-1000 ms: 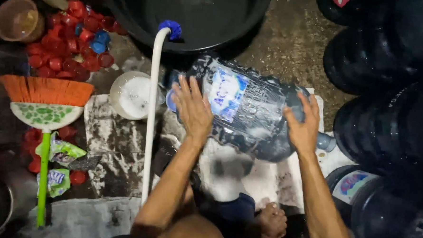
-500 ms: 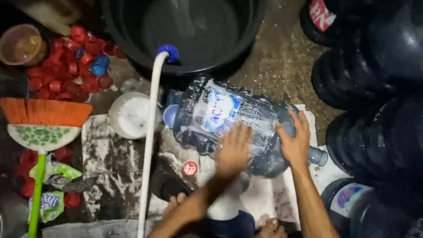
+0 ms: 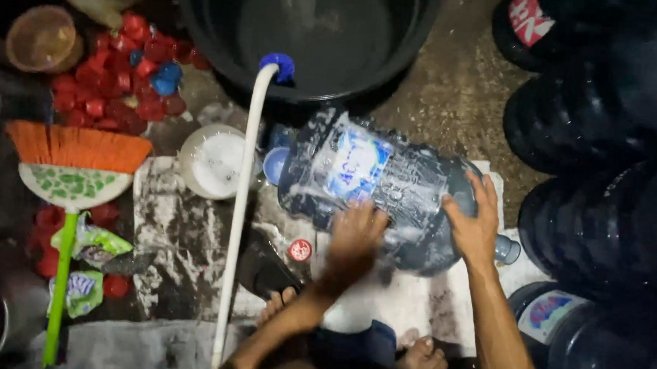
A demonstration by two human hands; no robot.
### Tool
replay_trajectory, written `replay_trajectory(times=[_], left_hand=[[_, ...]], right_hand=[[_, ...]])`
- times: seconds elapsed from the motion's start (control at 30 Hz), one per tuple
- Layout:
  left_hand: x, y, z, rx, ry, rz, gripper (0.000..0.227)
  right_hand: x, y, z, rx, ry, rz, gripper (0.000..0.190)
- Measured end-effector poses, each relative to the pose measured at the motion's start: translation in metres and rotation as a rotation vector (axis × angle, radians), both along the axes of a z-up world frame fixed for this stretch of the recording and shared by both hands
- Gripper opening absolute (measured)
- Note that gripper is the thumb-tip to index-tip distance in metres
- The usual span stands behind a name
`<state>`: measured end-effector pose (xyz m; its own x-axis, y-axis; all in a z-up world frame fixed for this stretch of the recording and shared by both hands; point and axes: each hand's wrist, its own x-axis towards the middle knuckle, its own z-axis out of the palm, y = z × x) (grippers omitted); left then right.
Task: The person scrubs a large blue water jug with soapy hands, rotating it to clean multiple sides. The person then lifts the jug and tilts it to drain excess water.
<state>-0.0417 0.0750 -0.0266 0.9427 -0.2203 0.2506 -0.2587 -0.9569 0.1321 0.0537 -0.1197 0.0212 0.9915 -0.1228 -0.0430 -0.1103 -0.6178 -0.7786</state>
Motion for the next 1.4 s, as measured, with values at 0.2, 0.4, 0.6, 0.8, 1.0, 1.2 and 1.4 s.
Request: replay_trajectory(times=[0.2,0.4,0.6,0.8,1.0,1.2,1.4], left_hand=[[0.010,0.049,0.001,-0.173,-0.270,0.464,0.052],[0.025,0.060,-0.016,0.227,-0.232,0.297,0.045],[0.030,0.053,-0.007,-0.148,-0.244,0.393,0.051],[-0.009,0.079,-0.015,-0.240,-0.187,0.433,0.060],[0.095,0.085,0.040,-0.193,-0.241,0.299,0.050],[0.062,0.083,0.004,-0.160,-0.232,0.351,0.050],[-0.019,0.105,-0.036,-0.533,-0.153,0.237,0.067]], right_hand=[[-0.008,0.002,0.006,0.018,-0.053,0.008,0.059],[0.001,0.000,-0.001,0.018,-0.002,0.018,0.057],[-0.001,-0.001,0.000,0.015,-0.065,0.056,0.058],[-0.008,0.000,0.003,0.063,-0.037,-0.009,0.059],[-0.003,-0.001,-0.003,0.047,0.005,0.028,0.060],[-0.007,-0.004,0.001,0.045,-0.080,0.012,0.060],[0.007,-0.007,0.000,0.064,0.055,-0.002,0.064]])
